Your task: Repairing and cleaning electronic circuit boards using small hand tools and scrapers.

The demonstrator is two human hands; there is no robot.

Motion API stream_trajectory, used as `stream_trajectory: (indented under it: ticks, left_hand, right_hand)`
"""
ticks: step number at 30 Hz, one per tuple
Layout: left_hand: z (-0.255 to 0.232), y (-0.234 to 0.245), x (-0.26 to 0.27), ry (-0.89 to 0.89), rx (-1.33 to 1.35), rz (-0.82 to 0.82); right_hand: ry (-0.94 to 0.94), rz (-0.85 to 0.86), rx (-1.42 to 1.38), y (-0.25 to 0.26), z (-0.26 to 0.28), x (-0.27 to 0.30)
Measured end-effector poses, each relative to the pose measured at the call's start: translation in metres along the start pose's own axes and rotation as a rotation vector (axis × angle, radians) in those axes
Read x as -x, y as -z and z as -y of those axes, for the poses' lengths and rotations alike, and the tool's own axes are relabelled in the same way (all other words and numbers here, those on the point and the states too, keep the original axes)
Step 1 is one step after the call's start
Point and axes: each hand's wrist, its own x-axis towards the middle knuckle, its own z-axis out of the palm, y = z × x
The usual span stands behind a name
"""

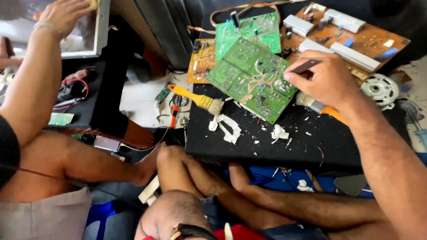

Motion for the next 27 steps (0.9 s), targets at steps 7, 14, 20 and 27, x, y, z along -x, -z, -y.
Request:
stream_trajectory:
  ticks: [7,14,20,27]
  left_hand:
    - [-0.049,0.128,0.023,0.292,0.37,0.163]
    - [-0.171,0.142,0.029,0.56,0.784,0.303]
    - [-0.215,0.151,-0.001,0.723,1.032,0.413]
    - [-0.306,0.209,-0.075,0.97,1.312,0.442]
  right_hand:
    - [0.062,-0.01,0.034,0.004,-0.004,0.004]
    - [0.155,-0.025,0.038,0.006,-0.012,0.008]
    - [0.173,-0.009,0.075,0.01,-0.004,0.007]
    - [0.07,-0.014,0.023,0.008,-0.005,0.002]
